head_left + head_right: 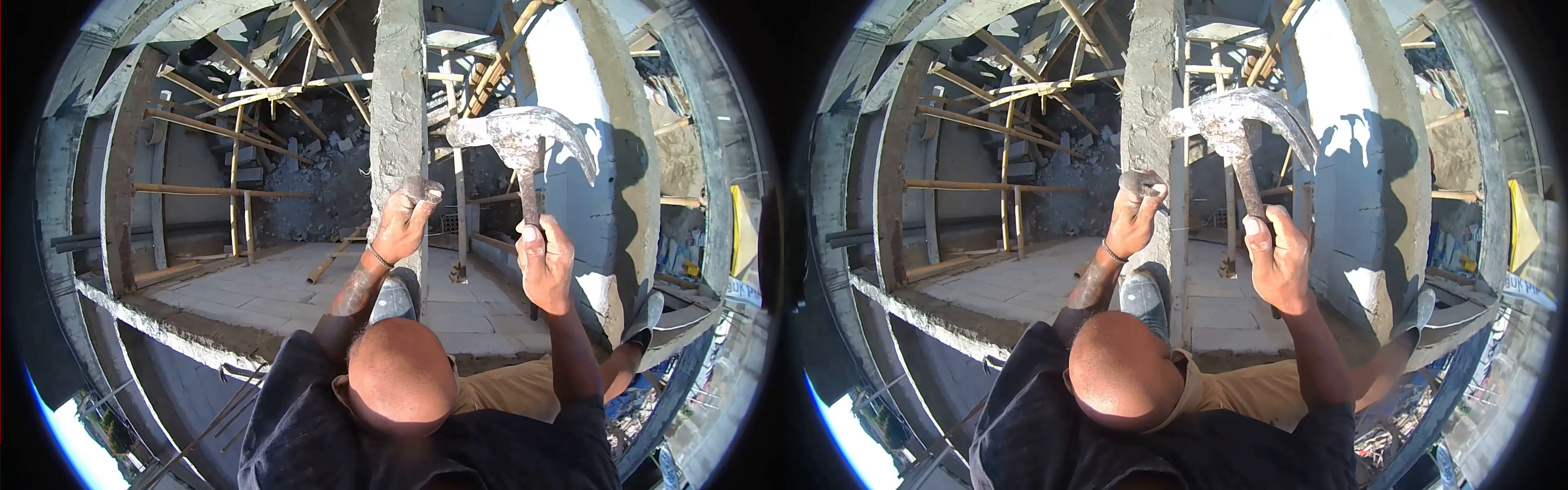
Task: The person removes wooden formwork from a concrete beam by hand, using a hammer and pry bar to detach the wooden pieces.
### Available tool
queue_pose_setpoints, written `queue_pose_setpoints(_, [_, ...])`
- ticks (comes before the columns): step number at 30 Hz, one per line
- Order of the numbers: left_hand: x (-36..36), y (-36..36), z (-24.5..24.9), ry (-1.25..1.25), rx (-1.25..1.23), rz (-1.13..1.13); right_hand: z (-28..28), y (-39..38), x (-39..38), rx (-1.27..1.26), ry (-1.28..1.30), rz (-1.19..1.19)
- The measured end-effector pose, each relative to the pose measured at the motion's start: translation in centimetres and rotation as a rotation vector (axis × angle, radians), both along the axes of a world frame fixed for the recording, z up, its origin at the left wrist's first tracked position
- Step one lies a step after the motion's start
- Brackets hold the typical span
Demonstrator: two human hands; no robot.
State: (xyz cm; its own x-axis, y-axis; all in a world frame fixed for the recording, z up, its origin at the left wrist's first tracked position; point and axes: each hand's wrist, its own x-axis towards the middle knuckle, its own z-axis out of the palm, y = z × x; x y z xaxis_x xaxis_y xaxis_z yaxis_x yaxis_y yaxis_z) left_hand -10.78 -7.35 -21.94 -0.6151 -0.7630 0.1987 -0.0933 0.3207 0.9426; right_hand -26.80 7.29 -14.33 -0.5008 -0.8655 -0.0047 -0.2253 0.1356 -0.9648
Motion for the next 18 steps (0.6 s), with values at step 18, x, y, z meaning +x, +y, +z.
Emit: queue_pose_setpoints(18, [0.0, 0.0, -0.1, 0.058, -0.371, -0.003, 8.5, -2.0, -0.1, 0.360, 0.551, 0.472])
